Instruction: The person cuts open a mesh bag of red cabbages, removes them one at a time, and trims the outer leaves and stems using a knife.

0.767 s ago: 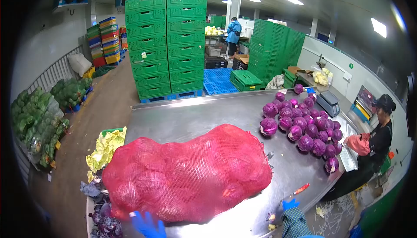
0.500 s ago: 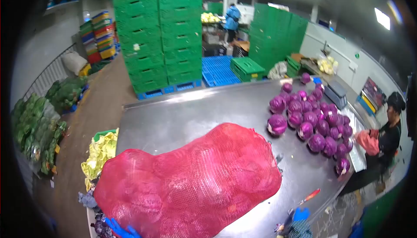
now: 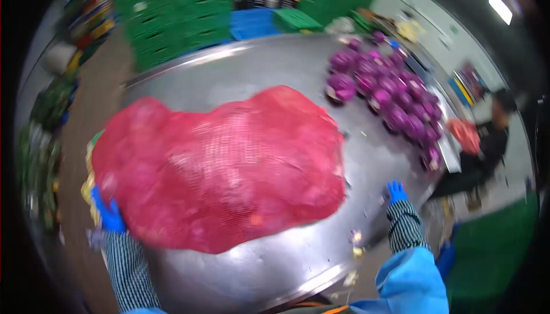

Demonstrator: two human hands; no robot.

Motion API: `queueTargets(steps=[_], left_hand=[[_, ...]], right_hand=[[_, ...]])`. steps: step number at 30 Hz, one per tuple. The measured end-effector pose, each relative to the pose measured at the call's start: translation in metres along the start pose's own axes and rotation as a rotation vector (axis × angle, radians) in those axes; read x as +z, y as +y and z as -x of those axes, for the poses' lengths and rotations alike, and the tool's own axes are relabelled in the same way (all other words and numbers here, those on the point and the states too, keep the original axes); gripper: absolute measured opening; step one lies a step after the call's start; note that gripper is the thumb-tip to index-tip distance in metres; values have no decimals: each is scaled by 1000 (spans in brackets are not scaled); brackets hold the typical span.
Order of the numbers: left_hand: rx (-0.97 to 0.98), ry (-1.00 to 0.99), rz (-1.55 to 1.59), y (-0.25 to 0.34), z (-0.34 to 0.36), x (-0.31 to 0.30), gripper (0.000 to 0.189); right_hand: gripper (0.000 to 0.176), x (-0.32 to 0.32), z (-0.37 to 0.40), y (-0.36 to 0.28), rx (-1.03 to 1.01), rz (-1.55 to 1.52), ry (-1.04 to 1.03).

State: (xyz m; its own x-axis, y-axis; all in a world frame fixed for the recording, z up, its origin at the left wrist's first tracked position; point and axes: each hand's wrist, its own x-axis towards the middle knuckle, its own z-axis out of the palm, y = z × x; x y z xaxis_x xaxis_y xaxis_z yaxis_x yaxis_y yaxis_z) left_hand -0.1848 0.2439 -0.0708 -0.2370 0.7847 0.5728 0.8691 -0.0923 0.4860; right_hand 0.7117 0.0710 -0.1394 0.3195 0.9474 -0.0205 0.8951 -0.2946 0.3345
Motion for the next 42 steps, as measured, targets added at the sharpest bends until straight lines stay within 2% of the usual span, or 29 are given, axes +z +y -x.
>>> queueTargets(steps=[1, 2, 3, 4, 7, 9, 10, 11, 12, 13, 14, 16, 17, 20, 22, 24, 26, 28, 30, 31, 32, 33, 34, 35, 37, 38, 40, 41, 42], left_hand=[[-128, -112, -84, 21, -6, -11, 59], [-33, -64, -42, 3, 0, -7, 59], [-13, -119, -193, 29, -1, -23, 60], [46, -131, -191, 32, -1, -30, 59], [13, -59, -215, 40, -7, -41, 57], [-23, 34, -91, 63, -27, -45, 57], [9, 84, -72, 68, -37, -41, 60], [30, 81, -143, 66, -46, -36, 60], [10, 49, -265, 65, -54, -31, 58], [-124, -74, -113, 42, -58, -19, 57], [-256, -200, 44, 21, -58, -7, 56], [-255, -162, 35, 16, -54, -2, 55], [-240, -135, 20, 17, -53, 1, 54], [-246, -133, 22, 21, -52, -5, 54], [-232, -121, 16, 18, -55, -9, 52], [-197, -99, 117, 18, -54, -12, 50], [-189, -84, 131, 17, -52, -11, 47], [-139, -59, 174, 14, -49, -8, 46], [-135, -55, 232, 15, -45, -8, 47], [-156, -58, 191, 20, -48, -8, 48], [-175, -65, 143, 22, -51, -9, 49], [-124, 0, 24, 29, -49, -5, 50], [65, -32, -127, 59, -63, -15, 52], [255, -76, -274, 96, -79, -21, 54], [230, -346, -158, 139, -91, 4, 55], [231, -339, -168, 155, -99, 2, 55], [163, -796, -442, 181, -114, -18, 54], [166, -939, -393, 184, -122, -32, 54], [149, -913, -317, 182, -121, -40, 48]], right_hand=[[30, -29, -32, -3, -21, -281, -460], [25, -49, -34, -22, 339, -509, -528], [25, -28, -38, -13, 86, -101, -540], [27, -6, -31, -5, 192, -1, -508], [27, 27, -23, 29, 313, -628, 176], [36, -72, -62, -13, 191, -1391, 282], [44, -161, -74, -61, -59, -1193, 340], [44, -297, -51, -144, -47, -1220, 72], [46, -325, -68, -182, -367, -1283, 40], [47, -407, -47, -247, -631, -1246, -166], [51, -426, -54, -295, -958, -1075, -110], [54, -458, -52, -400, -1170, -677, 157], [56, -478, -52, -449, -1145, -397, 141], [53, -466, -94, -578, -1299, -337, 493], [53, -469, -101, -617, -1348, -353, 430], [53, -467, -109, -626, -1400, -353, 356], [52, -468, -124, -602, -1406, -396, 0], [51, -497, -141, -535, -1292, -89, -156], [53, -515, -157, -452, -1298, -111, -117], [51, -540, -152, -418, -1139, 72, -148], [55, -553, -139, -393, -1095, 181, -11], [49, -550, -141, -373, -1110, 60, -72], [49, -545, -144, -376, -1113, 55, -79], [45, -537, -145, -383, -1209, -229, -135], [39, -517, -145, -411, -1320, -620, -171], [37, -506, -148, -438, -1365, -725, -143], [38, -490, -156, -485, -1399, -736, -304], [38, -483, -155, -508, -1442, -773, -365], [38, -479, -151, -525, -1484, -807, -426]])
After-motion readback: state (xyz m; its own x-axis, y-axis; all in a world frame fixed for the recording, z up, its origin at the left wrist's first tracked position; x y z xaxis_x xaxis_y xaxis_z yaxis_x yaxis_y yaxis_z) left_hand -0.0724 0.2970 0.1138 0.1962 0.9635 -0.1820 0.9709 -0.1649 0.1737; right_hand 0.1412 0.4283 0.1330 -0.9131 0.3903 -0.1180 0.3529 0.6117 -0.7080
